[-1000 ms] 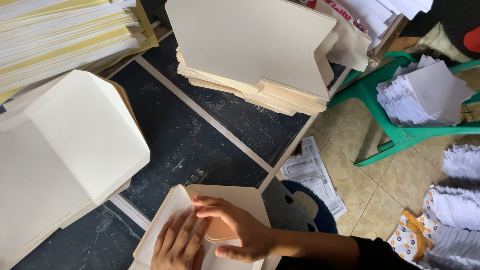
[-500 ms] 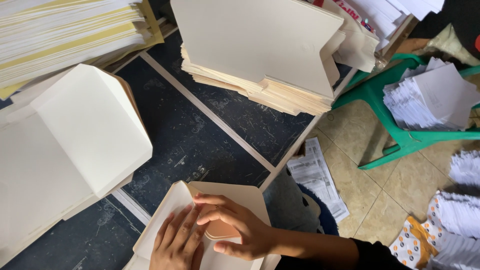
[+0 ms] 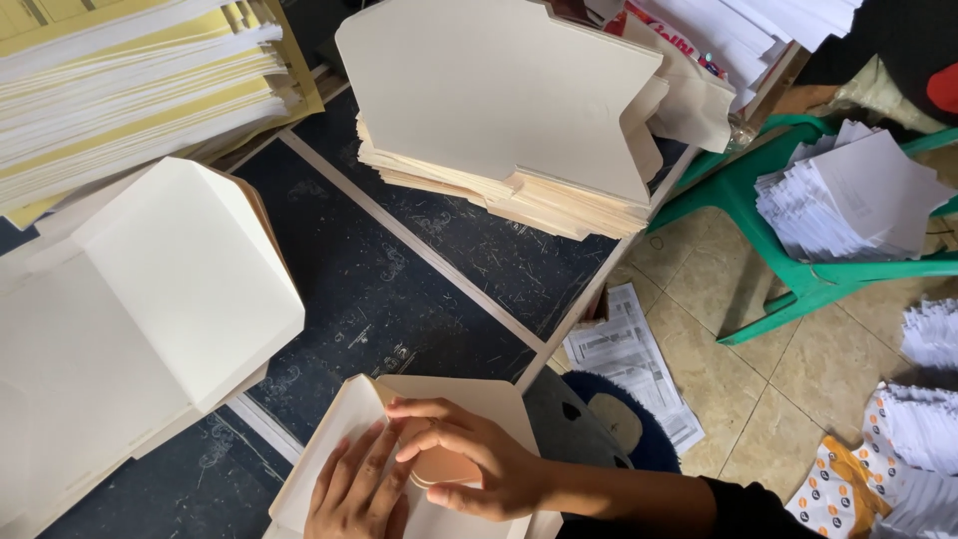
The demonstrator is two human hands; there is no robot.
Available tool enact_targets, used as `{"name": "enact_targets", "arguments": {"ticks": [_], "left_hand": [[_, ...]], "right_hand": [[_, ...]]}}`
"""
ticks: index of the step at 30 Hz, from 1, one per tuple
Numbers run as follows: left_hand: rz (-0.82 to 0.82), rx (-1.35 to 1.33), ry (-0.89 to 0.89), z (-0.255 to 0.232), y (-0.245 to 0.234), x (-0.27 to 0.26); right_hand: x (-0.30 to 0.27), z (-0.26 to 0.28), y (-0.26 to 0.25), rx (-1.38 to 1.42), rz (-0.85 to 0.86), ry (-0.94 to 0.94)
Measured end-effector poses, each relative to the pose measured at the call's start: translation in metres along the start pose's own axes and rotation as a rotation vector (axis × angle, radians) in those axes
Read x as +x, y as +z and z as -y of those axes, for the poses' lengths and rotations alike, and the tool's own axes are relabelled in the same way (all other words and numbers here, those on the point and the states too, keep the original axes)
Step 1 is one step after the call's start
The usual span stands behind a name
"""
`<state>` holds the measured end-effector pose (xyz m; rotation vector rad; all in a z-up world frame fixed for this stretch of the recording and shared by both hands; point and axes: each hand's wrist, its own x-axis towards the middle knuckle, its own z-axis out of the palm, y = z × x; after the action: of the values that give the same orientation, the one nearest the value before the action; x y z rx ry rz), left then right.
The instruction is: The person folds white paper sheets by hand on a dark worktable, pressing the creases and stacking the finished pieces. The person handles the sheets one at a time, folding them in half and then placing them into a growing pile.
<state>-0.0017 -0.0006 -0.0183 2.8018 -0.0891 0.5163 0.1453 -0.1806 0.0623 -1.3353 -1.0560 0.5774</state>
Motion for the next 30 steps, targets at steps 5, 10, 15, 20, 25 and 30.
{"name": "enact_targets", "arguments": {"ticks": [5, 10, 15, 20, 25, 30], "left_hand": [[0.024, 0.024, 0.014, 0.0034, 0.0056, -0.0035], [-0.001, 0.03, 0.018, 0.0015, 0.0031, -0.0026], [0.028, 0.033, 0.006, 0.0025, 0.005, -0.0036], [-0.014, 0.038, 0.019, 0.002, 0.0033, -0.0024], [0.043, 0.049, 0.026, 0.0067, 0.009, -0.0084], [-0.011, 0.066, 0.044, 0.0042, 0.0064, -0.0047]], "right_hand": [[0.0011, 0.001, -0.0004, 0.014, -0.005, 0.019], [0.0002, 0.001, 0.0, 0.04, -0.002, 0.034], [0.0011, -0.0002, -0.0022, 0.026, 0.004, 0.034], [0.0023, 0.0004, -0.0022, 0.022, 0.007, 0.033], [0.0024, -0.0003, -0.0023, 0.015, -0.005, 0.027], [0.0026, 0.0002, -0.0026, 0.011, -0.001, 0.03]]}}
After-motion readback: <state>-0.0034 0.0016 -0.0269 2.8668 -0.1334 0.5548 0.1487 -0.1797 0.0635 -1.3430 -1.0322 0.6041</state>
